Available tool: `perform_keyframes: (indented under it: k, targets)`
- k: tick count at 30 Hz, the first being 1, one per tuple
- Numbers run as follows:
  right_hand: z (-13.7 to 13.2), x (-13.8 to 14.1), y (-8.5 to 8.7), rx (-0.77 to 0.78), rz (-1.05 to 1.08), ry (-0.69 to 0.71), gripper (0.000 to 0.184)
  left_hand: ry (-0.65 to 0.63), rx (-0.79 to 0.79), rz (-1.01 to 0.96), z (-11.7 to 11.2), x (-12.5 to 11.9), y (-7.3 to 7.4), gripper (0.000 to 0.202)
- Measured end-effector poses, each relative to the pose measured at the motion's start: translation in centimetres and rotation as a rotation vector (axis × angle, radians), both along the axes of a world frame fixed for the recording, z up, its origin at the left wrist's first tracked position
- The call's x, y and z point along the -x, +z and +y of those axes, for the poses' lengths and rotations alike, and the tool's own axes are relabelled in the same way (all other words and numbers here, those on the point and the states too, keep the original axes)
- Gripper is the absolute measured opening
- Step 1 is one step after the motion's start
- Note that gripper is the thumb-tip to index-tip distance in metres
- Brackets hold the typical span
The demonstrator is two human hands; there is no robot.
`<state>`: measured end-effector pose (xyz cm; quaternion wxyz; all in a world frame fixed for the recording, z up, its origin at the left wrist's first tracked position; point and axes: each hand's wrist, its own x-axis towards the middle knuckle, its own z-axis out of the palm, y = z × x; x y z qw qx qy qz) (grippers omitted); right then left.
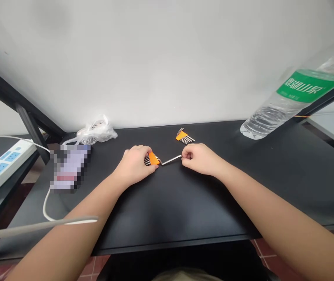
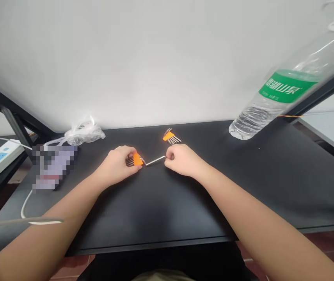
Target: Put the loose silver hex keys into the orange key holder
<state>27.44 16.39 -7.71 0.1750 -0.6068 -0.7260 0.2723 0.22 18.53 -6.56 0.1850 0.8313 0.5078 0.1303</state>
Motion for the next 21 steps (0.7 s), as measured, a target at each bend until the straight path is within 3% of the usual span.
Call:
perform_keyframes:
  k: [5,10,21]
  targets:
    - [-0.2,-0.8,0.1,0.068,0.271,-0.017,0.022,0.03,-0.047,-0.041,0.2,0.1,-0.4,0.037]
    - [-0.4,-0.2,0.1,0.264,0.689,0.108,0.016,0.001,-0.065,-0.087,-0.3,-0.4,-0.6,0.037]
    - [0.7,-1.1,-0.4,0.35,0.915,0.039,0.024,-0.026,-0.062,-0.095,-0.6,-0.6,-0.6,0.035]
